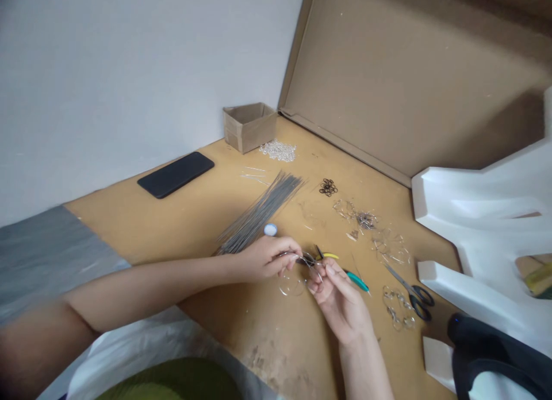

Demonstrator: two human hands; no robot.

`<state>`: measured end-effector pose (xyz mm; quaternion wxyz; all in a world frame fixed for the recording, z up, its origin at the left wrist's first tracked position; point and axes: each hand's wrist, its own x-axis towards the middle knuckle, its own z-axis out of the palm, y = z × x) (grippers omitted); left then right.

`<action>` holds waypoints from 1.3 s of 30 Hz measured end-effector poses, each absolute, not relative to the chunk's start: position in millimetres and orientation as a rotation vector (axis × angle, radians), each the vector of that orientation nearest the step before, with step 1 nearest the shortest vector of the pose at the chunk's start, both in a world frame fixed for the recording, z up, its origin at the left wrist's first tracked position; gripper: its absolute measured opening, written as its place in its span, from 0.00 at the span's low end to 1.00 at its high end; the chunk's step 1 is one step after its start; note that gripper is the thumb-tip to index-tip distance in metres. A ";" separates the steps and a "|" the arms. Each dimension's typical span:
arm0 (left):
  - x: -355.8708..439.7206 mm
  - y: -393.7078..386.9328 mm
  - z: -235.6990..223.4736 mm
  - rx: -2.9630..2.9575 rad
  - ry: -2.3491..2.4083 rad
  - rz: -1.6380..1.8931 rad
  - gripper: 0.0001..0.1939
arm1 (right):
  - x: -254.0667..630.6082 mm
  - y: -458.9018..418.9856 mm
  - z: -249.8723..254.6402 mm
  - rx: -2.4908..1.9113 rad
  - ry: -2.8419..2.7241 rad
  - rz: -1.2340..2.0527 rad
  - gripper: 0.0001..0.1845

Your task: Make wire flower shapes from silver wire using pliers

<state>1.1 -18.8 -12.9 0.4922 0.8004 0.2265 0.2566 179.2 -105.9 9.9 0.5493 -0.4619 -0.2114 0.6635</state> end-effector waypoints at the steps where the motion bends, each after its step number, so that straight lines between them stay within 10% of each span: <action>1: 1.3 -18.4 -13.0 1.938 0.553 0.614 0.09 | 179.3 -105.7 9.7 -1.107 -0.518 1.563 0.04; 24: 11.9 -5.1 -29.3 1.405 0.469 0.275 0.13 | 191.7 -99.5 -5.2 -1.250 -0.465 1.494 0.06; 33: -0.2 -11.7 -7.2 2.389 0.741 0.653 0.29 | 186.3 -97.1 -14.3 -1.348 -0.526 1.438 0.10; 39: 8.3 -28.3 -6.3 2.583 0.602 0.677 0.15 | 172.3 -100.1 -16.8 -1.435 -0.676 1.262 0.12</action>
